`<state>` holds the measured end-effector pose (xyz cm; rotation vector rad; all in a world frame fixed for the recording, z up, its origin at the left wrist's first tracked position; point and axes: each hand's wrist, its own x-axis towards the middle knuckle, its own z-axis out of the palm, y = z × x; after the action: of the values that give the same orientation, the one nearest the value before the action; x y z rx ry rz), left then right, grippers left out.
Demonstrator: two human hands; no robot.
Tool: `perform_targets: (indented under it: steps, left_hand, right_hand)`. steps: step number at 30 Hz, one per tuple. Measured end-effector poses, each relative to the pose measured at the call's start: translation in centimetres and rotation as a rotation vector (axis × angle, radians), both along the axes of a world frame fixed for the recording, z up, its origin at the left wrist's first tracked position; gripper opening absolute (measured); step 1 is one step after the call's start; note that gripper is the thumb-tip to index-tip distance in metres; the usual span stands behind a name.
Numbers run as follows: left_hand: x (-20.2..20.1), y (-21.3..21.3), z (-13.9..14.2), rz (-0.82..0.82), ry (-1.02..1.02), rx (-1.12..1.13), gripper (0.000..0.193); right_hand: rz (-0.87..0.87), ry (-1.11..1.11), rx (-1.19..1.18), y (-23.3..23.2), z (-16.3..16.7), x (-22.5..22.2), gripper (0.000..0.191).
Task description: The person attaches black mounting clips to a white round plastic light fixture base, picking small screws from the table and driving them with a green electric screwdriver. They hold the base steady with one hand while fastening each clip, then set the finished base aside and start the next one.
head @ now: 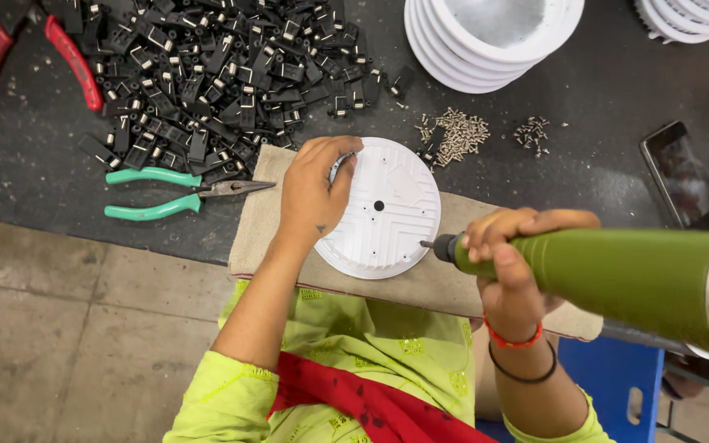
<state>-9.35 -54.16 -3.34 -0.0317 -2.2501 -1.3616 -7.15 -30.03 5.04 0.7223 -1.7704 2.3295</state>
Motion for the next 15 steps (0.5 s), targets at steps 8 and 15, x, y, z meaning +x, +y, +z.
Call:
perform_targets:
  steps: [8,15]
  left_hand:
    - [0.7,0.2,-0.3,0.016,0.023,0.0,0.02]
    - [1.8,0.5,0.0,0.023,-0.005,0.023,0.018]
  right_hand:
    - [0.153,-0.003,-0.012,1.0,0.2,-0.9,0.027]
    - [0.21,-0.007,-0.066,1.8,1.9,0.6,0.029]
